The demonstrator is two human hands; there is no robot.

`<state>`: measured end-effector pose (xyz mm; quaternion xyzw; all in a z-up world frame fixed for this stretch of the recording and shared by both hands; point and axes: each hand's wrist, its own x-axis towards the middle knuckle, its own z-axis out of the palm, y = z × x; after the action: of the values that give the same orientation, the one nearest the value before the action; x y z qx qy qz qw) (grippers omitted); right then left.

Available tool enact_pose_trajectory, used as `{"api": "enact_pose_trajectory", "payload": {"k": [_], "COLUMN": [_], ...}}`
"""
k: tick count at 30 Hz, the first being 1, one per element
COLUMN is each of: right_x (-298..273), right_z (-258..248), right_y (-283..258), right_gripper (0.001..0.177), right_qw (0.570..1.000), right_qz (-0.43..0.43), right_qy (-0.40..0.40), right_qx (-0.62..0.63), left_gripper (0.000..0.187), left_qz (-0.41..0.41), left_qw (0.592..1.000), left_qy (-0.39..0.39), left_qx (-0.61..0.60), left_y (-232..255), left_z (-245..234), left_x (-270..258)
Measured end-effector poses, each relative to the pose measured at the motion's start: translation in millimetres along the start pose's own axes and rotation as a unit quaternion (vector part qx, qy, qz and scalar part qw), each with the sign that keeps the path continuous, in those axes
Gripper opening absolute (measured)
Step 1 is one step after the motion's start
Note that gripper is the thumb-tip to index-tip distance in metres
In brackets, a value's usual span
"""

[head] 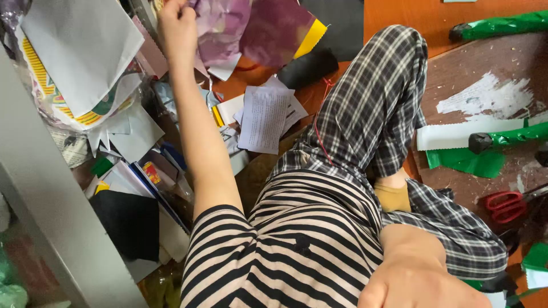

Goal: Crafting a model animal by cutting paper strips and gluing them onto a frame

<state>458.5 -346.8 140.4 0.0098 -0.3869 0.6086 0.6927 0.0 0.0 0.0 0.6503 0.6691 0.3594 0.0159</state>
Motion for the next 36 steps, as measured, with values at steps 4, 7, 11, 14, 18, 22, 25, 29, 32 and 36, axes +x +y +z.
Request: {"api": "enact_pose_trajectory", "payload": {"k": [4, 7, 11, 14, 18, 22, 25, 29, 32, 36], "right_x": [-0.8, -3.0, 2.4, 9.1, 24.0, 13.8, -11.5, -46.0, -55.1, -52.8], "right_z": [4.9, 8.8, 5.6, 3.8, -51.6, -174.5, -245.2, -278.6, -290.9, -285.1], "right_y": [-0.8, -2.1, -3.1, -4.4, 23.9, 62.5, 96.7, 74.4, 49.4, 10.7], "right_gripper": [0.054, 0.055, 0.057, 0.058, 0.023, 0.132, 0.07, 0.021, 0.012, 0.013], "right_qw": [0.999, 0.997, 0.994, 0.989, 0.933, 0.719, 0.797, 0.761, 0.807, 0.772], "right_qz": [-0.005, -0.012, -0.021, -0.026, -0.031, 0.107, 0.089, 0.147, 0.118, 0.179], "right_qy": [0.033, 0.056, 0.08, 0.108, 0.138, 0.231, 0.318, 0.452, 0.507, 0.5], "right_qx": [-0.025, -0.042, -0.065, -0.093, -0.331, -0.646, -0.506, -0.442, -0.28, -0.349], "left_gripper": [0.031, 0.051, 0.114, 0.042, 0.01, 0.011, 0.018, 0.053, 0.096, 0.094], "left_qz": [-0.014, -0.121, -0.279, -0.171, -0.053, -0.131, -0.128, -0.157, -0.085, -0.093], "left_qw": [0.978, 0.959, 0.904, 0.767, 0.601, 0.602, 0.661, 0.659, 0.643, 0.752], "left_qy": [-0.079, -0.086, -0.098, -0.178, -0.43, -0.55, -0.483, -0.36, -0.406, -0.502], "left_qx": [-0.194, -0.241, -0.308, -0.592, -0.671, -0.564, -0.559, -0.641, -0.644, -0.417], "left_y": [1.8, 14.4, 17.0, 30.2, 109.9, 132.1, 124.9, 125.2, 118.7, 133.0], "left_z": [-15.5, -12.4, 21.8, 59.0, 69.4, 81.5, 127.1, 118.5, 103.9, 80.6], "left_x": [18.5, 10.3, -7.6, -36.9, -65.3, -101.2, -122.8, -116.2, -98.4, -79.9]}}
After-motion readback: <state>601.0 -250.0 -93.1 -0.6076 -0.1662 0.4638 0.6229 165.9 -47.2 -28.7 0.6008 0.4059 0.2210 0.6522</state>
